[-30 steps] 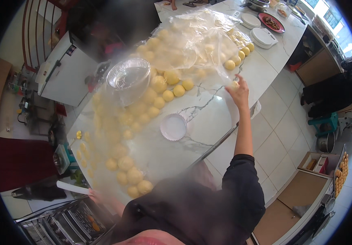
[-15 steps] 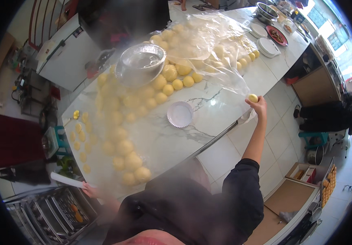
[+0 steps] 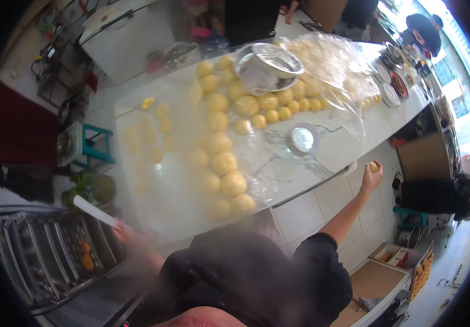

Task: The person places pieces of dough into a round tray and subsequently flattens and shapes portions of dough on a work surface.

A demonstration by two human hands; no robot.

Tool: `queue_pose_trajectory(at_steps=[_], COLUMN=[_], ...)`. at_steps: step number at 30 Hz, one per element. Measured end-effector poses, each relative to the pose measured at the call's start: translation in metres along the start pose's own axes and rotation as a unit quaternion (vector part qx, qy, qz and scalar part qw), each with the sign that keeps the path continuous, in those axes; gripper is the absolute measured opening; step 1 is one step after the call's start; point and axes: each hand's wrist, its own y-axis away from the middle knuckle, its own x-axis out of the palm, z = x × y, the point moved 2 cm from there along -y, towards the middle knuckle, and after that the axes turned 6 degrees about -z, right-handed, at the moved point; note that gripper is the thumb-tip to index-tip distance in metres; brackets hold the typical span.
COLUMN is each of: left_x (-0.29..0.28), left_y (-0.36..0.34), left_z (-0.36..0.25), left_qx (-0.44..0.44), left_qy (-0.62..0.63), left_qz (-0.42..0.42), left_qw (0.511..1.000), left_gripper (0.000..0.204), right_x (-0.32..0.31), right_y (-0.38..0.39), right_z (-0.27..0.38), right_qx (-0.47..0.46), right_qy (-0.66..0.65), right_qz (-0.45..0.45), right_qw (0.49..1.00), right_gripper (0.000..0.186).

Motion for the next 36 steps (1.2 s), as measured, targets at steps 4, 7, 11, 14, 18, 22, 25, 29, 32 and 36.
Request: queue_pose_trajectory(at_steps=[4, 7, 11, 14, 18, 22, 25, 29, 32, 36], left_x=[-0.018, -0.018, -0.009, -0.004, -0.009, -0.025, -0.032, -0.001, 0.038, 0.031], left_y=[-0.018, -0.031, -0.034, -0.033, -0.020, 0.008, 0.015, 0.005, -0.013, -0.009], left_z=[-0.004, -0.004, -0.017, -0.021, -0.034, -0.045, -0.028, -0.016, -0.010, -0.011], left_qx=[-0.035, 0.005, 0.039, 0.088, 0.242, 0.304, 0.326, 0.355, 0.363, 0.366], left_qy=[-0.082, -0.148, -0.164, -0.207, -0.263, -0.289, -0.296, -0.409, -0.455, -0.463], left_qz=[0.024, 0.080, 0.159, 0.204, 0.328, 0.501, 0.533, 0.496, 0.433, 0.424], left_qw=[0.996, 0.986, 0.973, 0.953, 0.874, 0.757, 0.723, 0.679, 0.688, 0.687], left_gripper=[0.034, 0.036, 0.035, 0.032, 0.031, 0.037, 0.045, 0.063, 0.065, 0.065], right_x=[0.022, 0.063, 0.094, 0.106, 0.085, 0.079, 0.082, 0.094, 0.117, 0.115], right_y=[0.155, 0.315, 0.476, 0.510, 0.489, 0.466, 0.470, 0.477, 0.474, 0.478], right_z=[0.181, 0.262, 0.278, 0.281, 0.296, 0.260, 0.234, 0.261, 0.294, 0.284], right_qx=[-0.017, 0.018, -0.350, -0.493, -0.440, -0.626, -0.656, -0.588, -0.575, -0.593], right_qy=[-0.307, -0.362, -0.208, -0.125, -0.219, -0.077, -0.050, 0.002, -0.020, -0.034], right_qz=[0.327, 0.630, 0.715, 0.622, 0.473, 0.362, 0.394, 0.421, 0.371, 0.379], right_qw=[0.894, 0.687, 0.568, 0.595, 0.731, 0.686, 0.641, 0.691, 0.729, 0.709], right_gripper=[0.042, 0.061, 0.036, 0.043, 0.046, 0.051, 0.048, 0.053, 0.057, 0.055])
